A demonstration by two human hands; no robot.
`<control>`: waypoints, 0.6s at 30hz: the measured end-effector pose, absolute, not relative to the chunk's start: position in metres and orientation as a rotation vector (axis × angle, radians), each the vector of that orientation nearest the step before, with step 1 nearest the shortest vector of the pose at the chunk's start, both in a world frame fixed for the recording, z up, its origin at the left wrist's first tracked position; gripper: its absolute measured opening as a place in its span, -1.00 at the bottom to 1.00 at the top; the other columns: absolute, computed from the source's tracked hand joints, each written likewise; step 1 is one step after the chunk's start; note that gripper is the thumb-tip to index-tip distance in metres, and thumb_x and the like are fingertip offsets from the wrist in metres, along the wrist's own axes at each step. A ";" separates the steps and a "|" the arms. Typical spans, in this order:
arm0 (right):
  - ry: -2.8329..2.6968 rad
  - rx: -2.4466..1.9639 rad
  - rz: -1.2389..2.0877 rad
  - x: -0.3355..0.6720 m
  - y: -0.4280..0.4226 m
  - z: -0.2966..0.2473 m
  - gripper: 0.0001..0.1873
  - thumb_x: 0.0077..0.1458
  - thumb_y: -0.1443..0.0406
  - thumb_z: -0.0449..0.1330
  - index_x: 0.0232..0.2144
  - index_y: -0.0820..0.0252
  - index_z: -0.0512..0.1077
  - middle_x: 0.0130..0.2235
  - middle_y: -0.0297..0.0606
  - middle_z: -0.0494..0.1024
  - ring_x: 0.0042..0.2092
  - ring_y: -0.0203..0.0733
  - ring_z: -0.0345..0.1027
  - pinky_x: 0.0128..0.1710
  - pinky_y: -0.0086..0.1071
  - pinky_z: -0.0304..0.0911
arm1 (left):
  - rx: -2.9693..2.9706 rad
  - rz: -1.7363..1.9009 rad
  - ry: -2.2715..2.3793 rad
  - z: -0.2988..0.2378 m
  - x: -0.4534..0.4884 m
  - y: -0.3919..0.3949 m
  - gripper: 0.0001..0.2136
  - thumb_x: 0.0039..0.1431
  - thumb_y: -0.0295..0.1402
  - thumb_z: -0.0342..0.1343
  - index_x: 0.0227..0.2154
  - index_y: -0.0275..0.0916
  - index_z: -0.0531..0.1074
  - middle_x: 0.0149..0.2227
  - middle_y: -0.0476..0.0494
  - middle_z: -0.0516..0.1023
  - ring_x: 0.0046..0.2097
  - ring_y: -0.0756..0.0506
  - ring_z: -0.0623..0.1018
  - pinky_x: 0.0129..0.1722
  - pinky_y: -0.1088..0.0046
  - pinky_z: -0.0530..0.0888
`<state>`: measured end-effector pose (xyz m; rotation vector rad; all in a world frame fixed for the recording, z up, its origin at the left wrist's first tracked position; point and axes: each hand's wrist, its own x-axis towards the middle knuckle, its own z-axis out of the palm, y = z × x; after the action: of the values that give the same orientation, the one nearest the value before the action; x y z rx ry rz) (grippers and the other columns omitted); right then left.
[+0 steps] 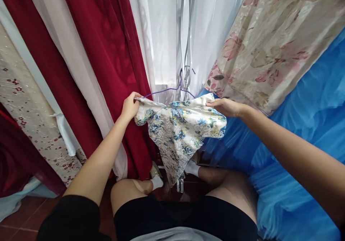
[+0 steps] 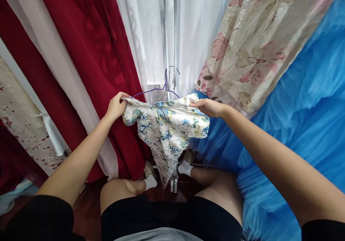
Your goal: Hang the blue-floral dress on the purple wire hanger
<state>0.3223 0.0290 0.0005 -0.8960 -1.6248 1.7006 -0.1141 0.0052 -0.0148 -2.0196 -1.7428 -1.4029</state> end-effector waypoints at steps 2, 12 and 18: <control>-1.546 -0.919 1.712 0.325 0.032 -0.001 -0.64 -0.11 0.23 0.46 -0.19 0.12 0.61 -0.20 -0.19 0.70 -0.04 0.14 0.56 0.03 -0.05 0.44 | -2.050 -1.600 -1.713 -0.007 -0.102 0.023 -0.75 0.12 -0.52 -0.02 -0.17 -0.21 0.45 -0.12 -0.16 0.60 -0.06 -0.16 0.55 -0.01 0.30 0.42; -1.490 -0.997 1.337 0.336 0.019 -0.046 -0.61 -0.16 0.13 0.52 -0.29 0.15 0.56 -0.34 -0.30 0.65 -0.39 -0.19 0.52 -0.43 -0.40 0.42 | -2.084 -1.835 -1.635 0.003 -0.060 0.026 -0.77 0.00 -0.43 0.22 -0.23 -0.23 0.42 -0.17 -0.12 0.54 -0.25 -0.07 0.52 -0.20 0.40 0.43; -1.170 -0.810 1.222 0.339 0.013 -0.034 -0.66 -0.15 0.08 0.48 -0.45 0.17 0.53 -0.49 -0.35 0.58 -0.44 -0.18 0.46 -0.42 -0.35 0.41 | -2.055 -1.491 -1.609 -0.007 -0.035 -0.016 -0.70 0.33 -0.07 -0.02 -0.29 -0.18 0.46 -0.36 -0.08 0.54 -0.30 -0.13 0.50 -0.30 0.42 0.29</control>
<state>0.3386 0.0135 -0.0340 -0.8104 -1.1703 1.2219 -0.0354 -0.0163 -0.0073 -2.0549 -1.6086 -1.4911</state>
